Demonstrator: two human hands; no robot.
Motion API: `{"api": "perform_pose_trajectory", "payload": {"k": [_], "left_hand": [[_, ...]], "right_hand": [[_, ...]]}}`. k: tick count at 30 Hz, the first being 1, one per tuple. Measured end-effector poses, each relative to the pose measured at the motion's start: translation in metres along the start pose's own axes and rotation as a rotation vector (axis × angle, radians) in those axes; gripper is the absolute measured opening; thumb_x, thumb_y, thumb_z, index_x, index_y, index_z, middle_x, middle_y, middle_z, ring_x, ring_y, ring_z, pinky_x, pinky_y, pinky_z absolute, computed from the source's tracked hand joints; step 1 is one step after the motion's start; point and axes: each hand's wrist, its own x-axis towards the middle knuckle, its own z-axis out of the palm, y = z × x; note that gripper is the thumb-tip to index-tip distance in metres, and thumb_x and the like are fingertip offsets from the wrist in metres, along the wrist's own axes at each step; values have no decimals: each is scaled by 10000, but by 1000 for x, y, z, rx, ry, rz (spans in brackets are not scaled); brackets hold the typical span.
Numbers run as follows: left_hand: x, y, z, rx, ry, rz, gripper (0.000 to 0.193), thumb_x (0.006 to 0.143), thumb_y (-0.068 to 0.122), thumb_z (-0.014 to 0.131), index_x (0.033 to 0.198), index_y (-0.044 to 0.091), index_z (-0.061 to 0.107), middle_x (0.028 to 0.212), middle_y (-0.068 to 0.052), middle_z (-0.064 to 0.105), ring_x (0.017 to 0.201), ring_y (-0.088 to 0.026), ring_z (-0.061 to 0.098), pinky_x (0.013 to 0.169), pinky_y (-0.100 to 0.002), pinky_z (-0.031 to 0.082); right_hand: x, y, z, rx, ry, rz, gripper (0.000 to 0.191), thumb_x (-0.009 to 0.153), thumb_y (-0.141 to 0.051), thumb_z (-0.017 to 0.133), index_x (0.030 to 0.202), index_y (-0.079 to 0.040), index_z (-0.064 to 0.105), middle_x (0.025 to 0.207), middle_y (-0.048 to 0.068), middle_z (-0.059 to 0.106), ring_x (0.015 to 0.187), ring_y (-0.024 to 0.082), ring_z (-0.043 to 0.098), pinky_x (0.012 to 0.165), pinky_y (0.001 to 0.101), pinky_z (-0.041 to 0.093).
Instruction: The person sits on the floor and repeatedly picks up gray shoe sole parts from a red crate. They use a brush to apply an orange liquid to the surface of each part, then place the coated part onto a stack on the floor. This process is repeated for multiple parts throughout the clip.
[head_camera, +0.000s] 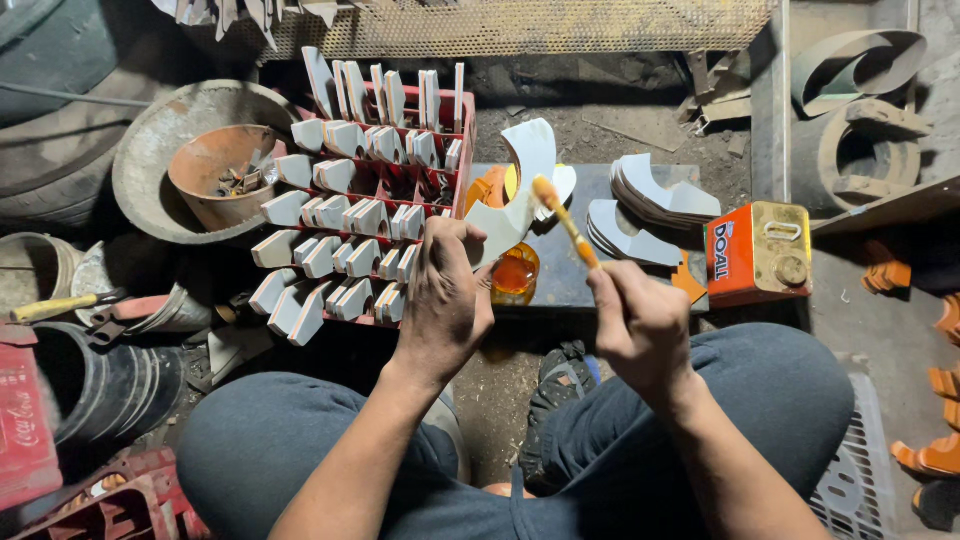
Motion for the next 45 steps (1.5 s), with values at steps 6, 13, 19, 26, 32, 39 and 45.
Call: {"api": "perform_pose_trajectory", "payload": {"k": [6,13,19,26,32,39,45], "left_hand": [[0,2,-6,-1,-39,-16,470,758,-140,614,1177,-10,446,1100,-197,497,1029,-373,577,908,-438,475],[6,-4,-15,-38,-79,43,484,749,-135,632,1181,-15,448,1133,-207,514,1061,-397,576,930,-454,483],[5,-7,-24,-36,-176,22,454,812,-73,702,1187,-12,453,1120,-210,517,1055,-406,580,928,-458,480],[4,-14,-35,-62,-242,58,477,785,-97,659,1203,-8,447,1116,-205,526,1031,-389,592,925,-444,497],[6,-14,-40,-78,-276,-10,460,808,-67,686,1195,-11,443,1081,-190,543,998,-366,606,893,-431,496],[4,-10,-47,-109,-295,10,454,781,-92,648,1181,-8,451,1072,-196,540,1003,-375,598,895,-430,494],[3,-8,-53,-82,-320,-27,413,803,-67,669,1156,7,467,1039,-164,557,984,-351,611,879,-424,489]], "right_hand": [[4,1,-1,-13,-75,81,72,977,-23,637,919,2,671,660,138,616,539,248,638,520,355,453],[5,6,-12,18,-115,23,45,958,-22,649,942,4,683,688,148,637,568,241,658,539,338,470],[12,15,-24,-12,-18,97,52,973,-15,646,959,5,691,722,132,675,599,209,685,550,327,485],[13,18,-31,14,-151,-19,31,935,-9,671,936,6,698,705,133,636,596,189,634,554,302,460],[15,24,-46,74,-113,76,60,954,-9,653,929,-2,707,653,97,613,524,172,585,518,301,426],[18,26,-47,-26,-69,100,48,965,-11,673,946,17,707,714,122,640,594,141,613,561,294,449],[19,26,-57,81,-156,86,70,955,-35,673,966,13,723,659,82,618,544,113,559,525,273,423]]}}
